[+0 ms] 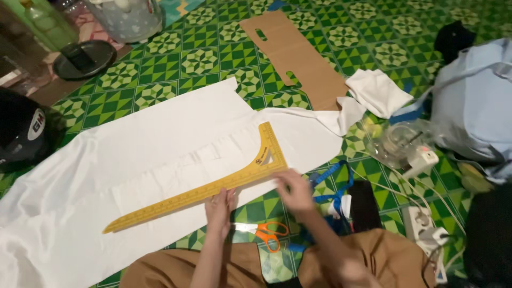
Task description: The person measures and marks a white fabric with a measuring tape, ruler, and pen, then cuts along the marked lines using scissors.
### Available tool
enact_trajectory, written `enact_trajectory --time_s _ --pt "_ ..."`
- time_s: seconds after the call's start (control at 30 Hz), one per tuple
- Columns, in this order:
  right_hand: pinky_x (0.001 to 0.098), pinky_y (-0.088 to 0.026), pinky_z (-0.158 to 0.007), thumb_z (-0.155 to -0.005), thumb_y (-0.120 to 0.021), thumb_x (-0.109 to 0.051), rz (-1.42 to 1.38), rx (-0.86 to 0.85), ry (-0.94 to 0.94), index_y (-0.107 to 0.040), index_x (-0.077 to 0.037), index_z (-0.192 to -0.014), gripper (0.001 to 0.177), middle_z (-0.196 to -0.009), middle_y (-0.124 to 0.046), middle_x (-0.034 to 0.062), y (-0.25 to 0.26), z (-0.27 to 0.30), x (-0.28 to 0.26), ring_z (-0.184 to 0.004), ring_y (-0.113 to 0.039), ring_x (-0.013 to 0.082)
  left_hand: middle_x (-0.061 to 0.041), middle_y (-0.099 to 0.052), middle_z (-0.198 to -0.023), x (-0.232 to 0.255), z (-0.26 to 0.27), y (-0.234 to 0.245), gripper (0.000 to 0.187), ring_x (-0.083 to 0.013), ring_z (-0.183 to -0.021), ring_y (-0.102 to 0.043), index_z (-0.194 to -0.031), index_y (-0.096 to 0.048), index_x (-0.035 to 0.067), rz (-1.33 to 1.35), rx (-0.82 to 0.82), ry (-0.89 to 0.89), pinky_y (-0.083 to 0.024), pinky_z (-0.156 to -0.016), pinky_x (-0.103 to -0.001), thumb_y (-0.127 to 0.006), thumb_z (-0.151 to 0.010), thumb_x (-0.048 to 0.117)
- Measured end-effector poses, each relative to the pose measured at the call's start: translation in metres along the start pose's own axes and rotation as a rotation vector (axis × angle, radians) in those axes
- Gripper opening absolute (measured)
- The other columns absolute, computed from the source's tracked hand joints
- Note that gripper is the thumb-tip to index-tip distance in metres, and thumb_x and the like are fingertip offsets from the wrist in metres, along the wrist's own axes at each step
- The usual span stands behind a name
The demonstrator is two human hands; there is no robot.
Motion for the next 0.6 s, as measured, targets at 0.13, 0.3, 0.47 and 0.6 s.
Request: enact_trajectory --time_s 0.13,0.3,0.47,0.6 --pt "0.0247 -0.056 -0.065 -0.090 -0.073 -0.010 -0.075 0.165 -0.248 -0.077 -0.007 -0.106 0.016 -0.084 -0.075 0.0069 0.037 0.010 0.109 -0.072 -0.071 0.0115 -0.016 -0.065 -0.104 -0.031 -0.035 0.049 0.027 -0.0166 -0.084 -0.062 -0.125 -0.052 -0.006 -0.030 -0.023 -0.055 -0.051 -0.065 -0.027 -0.060 -0.106 0.010" --pt "0.0266 -0.055 -0.066 -0.092 -0.072 -0.011 -0.095 0.066 -0.264 -0.077 -0.008 -0.104 0.013 -0.082 -0.075 0.0067 0.027 0.007 0.150 -0.072 -0.071 0.0132 -0.016 -0.066 -0.108 -0.049 -0.025 0.059 0.026 -0.0180 -0.087 -0.064 -0.124 -0.048 -0.003 -0.068 0.128 -0.042 -0.054 -0.067 -0.026 -0.058 -0.103 0.009" --pt "0.0287 -0.054 -0.065 -0.090 -0.074 -0.009 -0.029 -0.017 -0.281 -0.078 -0.006 -0.104 0.015 -0.087 -0.073 0.0088 0.013 0.005 0.149 -0.072 -0.070 0.0184 -0.019 -0.069 -0.112 -0.059 -0.007 0.045 0.029 -0.0212 -0.101 -0.073 -0.125 -0.043 -0.002 -0.050 0.262 0.089 -0.049 -0.065 -0.026 -0.056 -0.101 0.009" --pt "0.0301 -0.058 -0.069 -0.090 -0.074 -0.010 -0.006 -0.075 -0.250 -0.078 -0.006 -0.105 0.016 -0.094 -0.073 0.0082 0.004 0.002 0.149 -0.076 -0.072 0.0186 -0.016 -0.065 -0.115 -0.070 -0.005 0.040 0.029 -0.0224 -0.104 -0.071 -0.125 -0.046 0.000 -0.051 0.279 0.066 -0.052 -0.069 -0.025 -0.056 -0.100 0.010"
Point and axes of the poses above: each hand's wrist, its own z-axis away from the middle knuckle, its own y-axis out of the back of the hand, x = y × z, the point moved 7 cm from there along -z, towards the middle knuckle
